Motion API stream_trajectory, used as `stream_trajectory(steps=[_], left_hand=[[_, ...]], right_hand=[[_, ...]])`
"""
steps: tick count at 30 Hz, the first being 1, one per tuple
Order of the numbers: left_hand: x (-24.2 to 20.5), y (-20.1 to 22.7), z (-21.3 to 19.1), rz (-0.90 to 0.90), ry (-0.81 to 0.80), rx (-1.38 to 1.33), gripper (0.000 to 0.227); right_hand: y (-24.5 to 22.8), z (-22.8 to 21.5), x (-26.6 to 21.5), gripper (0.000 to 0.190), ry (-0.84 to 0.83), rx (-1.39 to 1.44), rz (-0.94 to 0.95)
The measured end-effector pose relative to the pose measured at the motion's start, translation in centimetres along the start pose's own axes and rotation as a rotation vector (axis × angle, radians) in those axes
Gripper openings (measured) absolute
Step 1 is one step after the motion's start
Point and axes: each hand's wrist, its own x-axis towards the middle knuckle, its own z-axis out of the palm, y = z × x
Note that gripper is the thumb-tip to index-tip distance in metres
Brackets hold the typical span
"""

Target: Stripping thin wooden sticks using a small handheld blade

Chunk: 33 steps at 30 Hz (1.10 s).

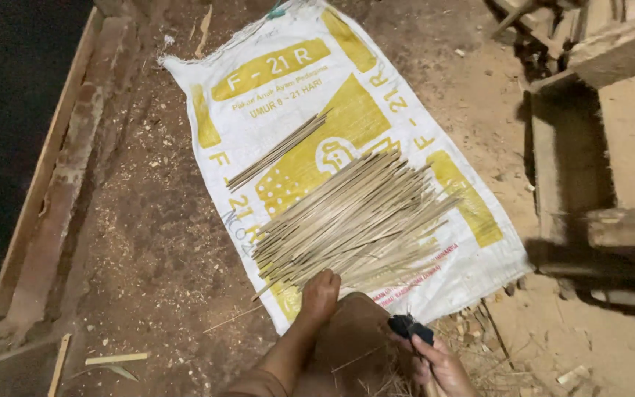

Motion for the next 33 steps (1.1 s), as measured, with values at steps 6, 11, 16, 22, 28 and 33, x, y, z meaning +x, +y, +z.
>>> stream_trajectory(steps=[6, 11, 16, 22, 28, 33], left_hand=[[0.4, 0.1, 2.5, -0.233, -0.336, 0.186, 0.012], [1.7, -0.7, 1.1, -0.351, -0.553, 0.214, 0.017], [2.9, 5.0, -8.9, -0.406, -0.691, 0.194, 0.028], [-0.1, 11.1, -22.2, -0.875, -0.361, -0.432, 0.045], [-8.5, 7.2, -24.0, -0.155, -0.001, 0.165, 0.019], [-13.2, 10.7, -28.8, -0.074, -0.181, -0.411, 0.019]], right_hand=[[4.7, -8.1, -7.9, 0.032, 0.017, 0.115, -0.039], [6.3, -8.3, -13.4, 0.018, -0.026, 0.267, -0.145], [7.0, -9.5, -19.8, 0.03, -0.06, 0.265, -0.26], [9.5, -12.6, -23.1, 0.03, -0.067, 0.37, -0.454], [8.4, -11.2, -23.9, 0.003, -0.06, 0.354, -0.564], [7.1, -6.4, -26.2, 0.012, -0.086, 0.329, -0.53]])
